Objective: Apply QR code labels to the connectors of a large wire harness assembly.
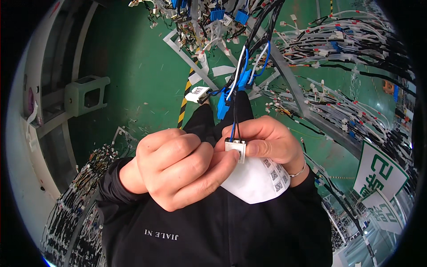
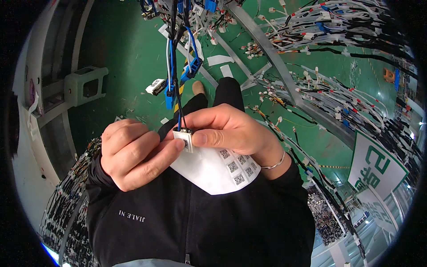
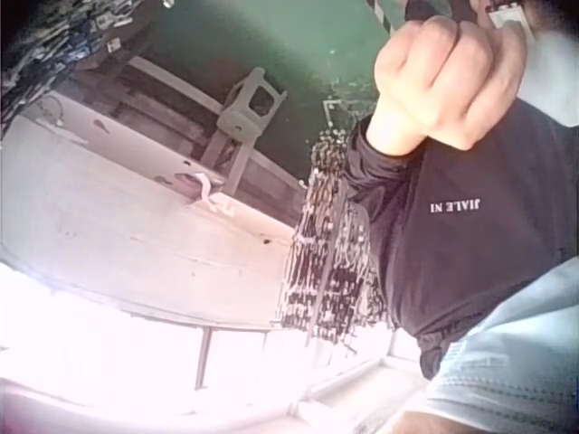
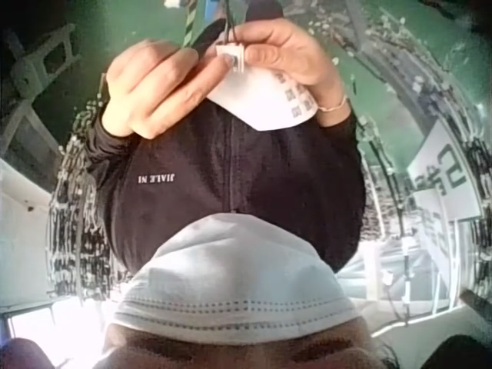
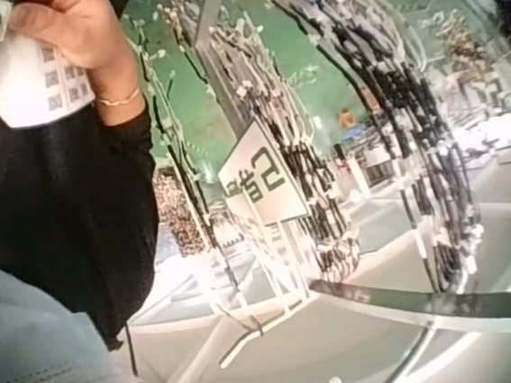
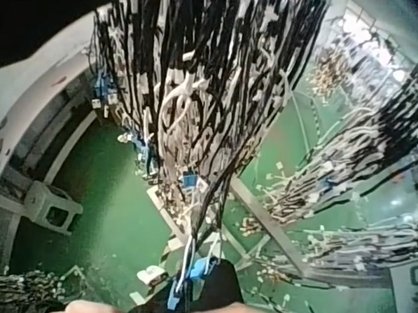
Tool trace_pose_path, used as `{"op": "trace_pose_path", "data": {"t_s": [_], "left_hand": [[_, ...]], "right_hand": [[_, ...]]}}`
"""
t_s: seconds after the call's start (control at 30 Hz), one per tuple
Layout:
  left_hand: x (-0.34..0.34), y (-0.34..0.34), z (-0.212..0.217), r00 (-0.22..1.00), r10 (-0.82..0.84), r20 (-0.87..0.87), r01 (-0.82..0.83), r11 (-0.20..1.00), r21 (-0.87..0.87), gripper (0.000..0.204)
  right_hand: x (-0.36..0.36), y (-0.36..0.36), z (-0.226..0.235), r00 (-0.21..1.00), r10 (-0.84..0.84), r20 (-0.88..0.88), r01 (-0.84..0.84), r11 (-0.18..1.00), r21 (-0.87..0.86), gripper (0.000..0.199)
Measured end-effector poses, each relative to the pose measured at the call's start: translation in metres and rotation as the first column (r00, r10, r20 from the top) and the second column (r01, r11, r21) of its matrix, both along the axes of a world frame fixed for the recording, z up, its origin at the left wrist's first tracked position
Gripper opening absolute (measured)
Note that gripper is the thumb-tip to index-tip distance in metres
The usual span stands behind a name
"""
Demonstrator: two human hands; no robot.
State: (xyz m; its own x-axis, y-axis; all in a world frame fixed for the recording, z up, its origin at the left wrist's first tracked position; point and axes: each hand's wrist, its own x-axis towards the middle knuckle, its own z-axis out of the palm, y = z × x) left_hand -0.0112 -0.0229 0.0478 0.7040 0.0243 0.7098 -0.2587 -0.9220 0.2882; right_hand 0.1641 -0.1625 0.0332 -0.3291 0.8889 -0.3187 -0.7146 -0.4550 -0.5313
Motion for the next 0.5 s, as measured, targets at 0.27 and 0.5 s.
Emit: {"op": "trace_pose_path", "data": {"t_s": [0.27, 0.5], "left_hand": [[0.003, 0.007, 0.009, 0.991, -0.068, -0.119, 0.059, 0.995, -0.076, 0.037], [0.008, 0.018, 0.012, 0.979, -0.135, -0.153, 0.109, 0.980, -0.164, 0.039]], "right_hand": [[0.001, -0.002, 0.004, 1.000, -0.024, 0.018, 0.025, 0.999, -0.041, 0.037], [0.005, -0.005, -0.001, 0.997, -0.075, 0.033, 0.075, 0.997, -0.012, 0.038]]}}
